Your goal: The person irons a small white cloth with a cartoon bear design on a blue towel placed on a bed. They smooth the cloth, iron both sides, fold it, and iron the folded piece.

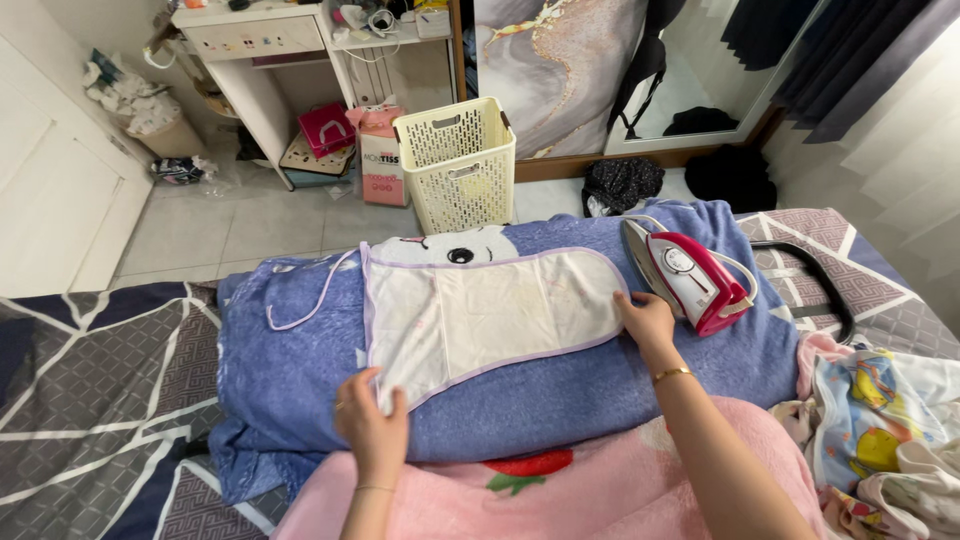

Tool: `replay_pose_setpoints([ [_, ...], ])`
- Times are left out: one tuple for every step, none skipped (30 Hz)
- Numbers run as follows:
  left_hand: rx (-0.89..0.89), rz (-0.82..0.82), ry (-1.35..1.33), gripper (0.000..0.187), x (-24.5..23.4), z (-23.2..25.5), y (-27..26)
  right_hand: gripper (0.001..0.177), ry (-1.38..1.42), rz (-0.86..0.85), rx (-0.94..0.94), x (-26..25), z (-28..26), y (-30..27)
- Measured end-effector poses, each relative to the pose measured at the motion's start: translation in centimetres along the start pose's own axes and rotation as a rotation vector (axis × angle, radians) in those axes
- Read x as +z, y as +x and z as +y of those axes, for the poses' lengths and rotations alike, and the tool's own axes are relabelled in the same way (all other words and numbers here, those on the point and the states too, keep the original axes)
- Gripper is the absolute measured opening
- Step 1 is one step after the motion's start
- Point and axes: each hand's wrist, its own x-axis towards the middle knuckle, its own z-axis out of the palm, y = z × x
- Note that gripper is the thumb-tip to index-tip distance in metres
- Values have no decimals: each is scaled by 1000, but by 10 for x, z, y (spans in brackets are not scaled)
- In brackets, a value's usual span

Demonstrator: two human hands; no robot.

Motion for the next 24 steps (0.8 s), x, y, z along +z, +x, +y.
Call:
replay_pose_setpoints([
  [68, -41, -43, 44, 10, 15, 2, 46, 57, -5, 7, 1, -5, 2],
  [135, -83, -85, 44, 21, 27, 4, 41, 113, -11, 17, 4, -10, 2],
  [167, -137, -104, 43, 33, 39, 5, 39, 108, 17, -32, 5, -17, 2],
  [201, -190, -124, 43, 45, 46, 6, 37, 104, 45, -80, 4, -28, 0],
  [211, -237, -175, 39, 58, 48, 10, 34, 100, 74, -128, 2, -40, -4],
  [222, -282, -227, 36, 74, 48, 16, 32, 103, 85, -175, 2, -54, -11],
  [234, -327, -279, 33, 93, 47, 23, 31, 107, 96, -222, 3, -69, -20],
  [112, -408, -434, 28, 114, 45, 32, 29, 110, 104, -268, 5, -84, -32],
  [-13, -487, -588, 27, 135, 43, 41, 25, 69, 105, -330, 7, -97, -45],
  [-201, -581, -725, 31, 151, 39, 52, 21, 29, 104, -392, 12, -110, -58],
  [-393, -672, -859, 36, 166, 36, 66, 18, -15, 74, -410, 17, -121, -71],
  [-587, -758, -990, 41, 177, 35, 80, 15, -59, 46, -431, 24, -131, -83],
  [-670, -777, -1002, 45, 185, 34, 90, 14, -57, 36, -515, 32, -138, -96],
  [-753, -795, -1013, 49, 190, 34, 99, 12, -55, 26, -598, 40, -142, -109],
  [-837, -812, -1022, 53, 194, 34, 106, 12, -58, -13, -599, 48, -145, -120],
  [-871, -832, -999, 55, 197, 34, 110, 12, -60, -51, -599, 55, -147, -130],
  [-905, -852, -975, 57, 201, 32, 114, 14, -71, -97, -595, 61, -148, -137],
  [-941, -873, -950, 60, 206, 28, 113, 16, -83, -143, -587, 66, -148, -144],
  [-859, -838, -857, 58, 213, 25, 112, 18, -95, -189, -580, 68, -147, -146],
  [-778, -803, -762, 59, 221, 21, 109, 20, -101, -219, -573, 68, -144, -148],
  [-698, -766, -668, 62, 228, 16, 105, 22, -108, -248, -565, 68, -141, -150],
  [-578, -687, -591, 50, 234, 12, 101, 24, -115, -278, -558, 68, -138, -150],
  [-458, -607, -514, 40, 238, 10, 98, 24, -91, -222, -572, 67, -134, -148],
  [-334, -528, -439, 30, 241, 11, 96, 23, -66, -163, -587, 63, -129, -141],
])
